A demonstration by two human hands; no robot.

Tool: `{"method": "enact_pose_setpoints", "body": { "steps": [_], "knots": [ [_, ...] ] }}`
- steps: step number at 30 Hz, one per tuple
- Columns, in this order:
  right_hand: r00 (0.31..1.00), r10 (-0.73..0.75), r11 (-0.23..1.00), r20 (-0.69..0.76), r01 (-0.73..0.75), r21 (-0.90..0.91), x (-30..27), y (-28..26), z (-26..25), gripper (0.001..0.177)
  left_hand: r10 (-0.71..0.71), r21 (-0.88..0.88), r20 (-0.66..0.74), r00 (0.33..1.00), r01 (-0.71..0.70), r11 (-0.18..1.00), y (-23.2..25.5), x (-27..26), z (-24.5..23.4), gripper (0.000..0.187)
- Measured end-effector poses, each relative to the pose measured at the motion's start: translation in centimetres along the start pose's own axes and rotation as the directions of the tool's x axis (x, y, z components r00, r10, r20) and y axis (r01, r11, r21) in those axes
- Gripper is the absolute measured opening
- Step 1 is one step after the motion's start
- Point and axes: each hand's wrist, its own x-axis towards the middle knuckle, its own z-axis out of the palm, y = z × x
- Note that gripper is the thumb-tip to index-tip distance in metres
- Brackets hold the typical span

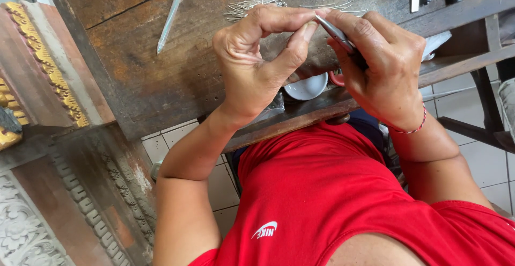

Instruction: Bending the ends of small silver pins into loops using pliers at a jewelry workbench

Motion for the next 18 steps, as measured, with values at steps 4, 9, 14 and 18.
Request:
{"method": "enact_pose_setpoints", "body": {
  "steps": [4, 9, 14, 18],
  "knots": [
    [1.0, -0.001, 1.0, 0.001, 0.001, -0.005, -0.4, 0.5, 0.3, 0.023, -0.111, -0.091, 0.013, 0.994, 0.112, 0.99, 0.0, 0.3, -0.1, 0.007],
    [0.999, 0.022, 0.999, 0.034, -0.024, 0.04, -0.5, 0.7, 0.2, 0.026, -0.192, -0.179, 0.102, 0.976, 0.208, 0.962, 0.1, 0.7, -0.5, 0.006],
    [0.999, 0.034, 0.992, -0.001, -0.034, -0.118, 0.0, 0.0, -0.1, 0.026, -0.15, -0.124, 0.014, 0.989, 0.15, 0.981, -0.3, 0.5, 0.0, 0.006],
    [0.999, 0.042, 0.998, 0.011, -0.042, -0.042, 0.9, -0.2, -0.3, 0.02, -0.144, -0.196, 0.014, 0.989, 0.144, 0.97, -0.3, 0.4, 0.2, 0.008]
  ]
}}
